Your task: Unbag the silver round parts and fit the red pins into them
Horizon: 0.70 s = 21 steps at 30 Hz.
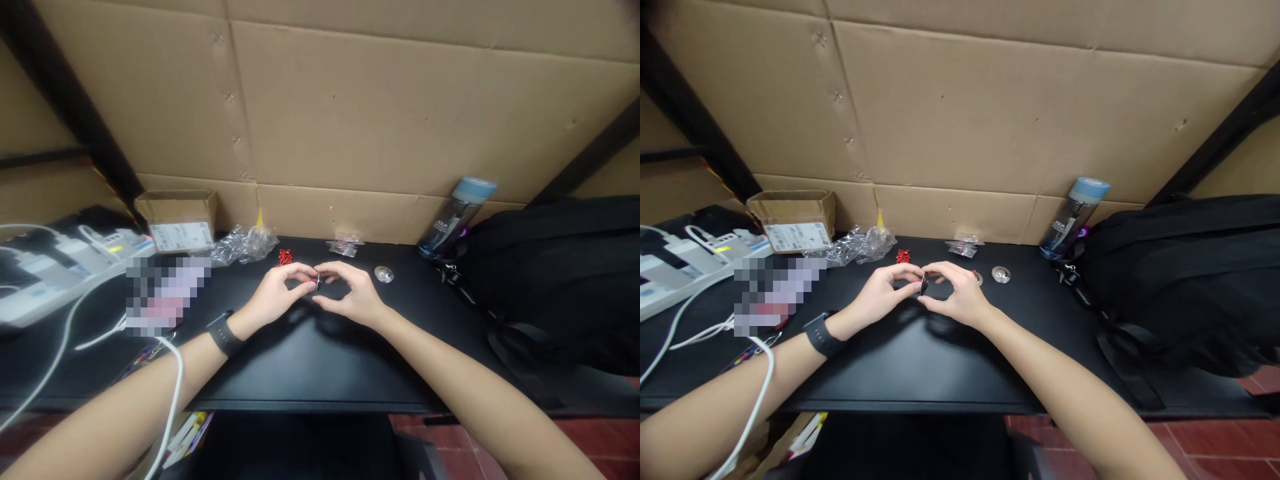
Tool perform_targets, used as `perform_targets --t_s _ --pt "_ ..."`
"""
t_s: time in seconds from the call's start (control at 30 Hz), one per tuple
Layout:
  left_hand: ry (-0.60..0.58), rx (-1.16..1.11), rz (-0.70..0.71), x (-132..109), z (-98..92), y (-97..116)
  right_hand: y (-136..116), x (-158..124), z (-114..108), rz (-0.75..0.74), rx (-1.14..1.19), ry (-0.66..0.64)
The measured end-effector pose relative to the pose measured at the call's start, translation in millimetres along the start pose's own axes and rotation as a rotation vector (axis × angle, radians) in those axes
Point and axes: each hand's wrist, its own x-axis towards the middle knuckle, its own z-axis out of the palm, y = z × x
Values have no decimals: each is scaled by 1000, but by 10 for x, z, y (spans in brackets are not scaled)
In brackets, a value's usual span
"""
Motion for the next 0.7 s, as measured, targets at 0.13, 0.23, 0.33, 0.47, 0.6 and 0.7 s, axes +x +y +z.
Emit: perform_targets --t_s 0.13,0.23,0.33,0.47,0.6,0.7 --pt "48 65 66 -41 -3 27 -35 -2 10 0 11 20" --pt "96 95 93 -62 -17 41 -65 0 22 -15 10 40" --pt "105 69 77 -71 -28 58 -88 5 24 -44 -8 64" --pt "88 7 67 -66 -25 70 -98 10 8 -56 -50 69" --pt "99 -12 87 -58 -23 59 -94 8 4 -82 -75 63" --pt "113 65 101 -60 -39 53 -91 3 15 -96 -68 58"
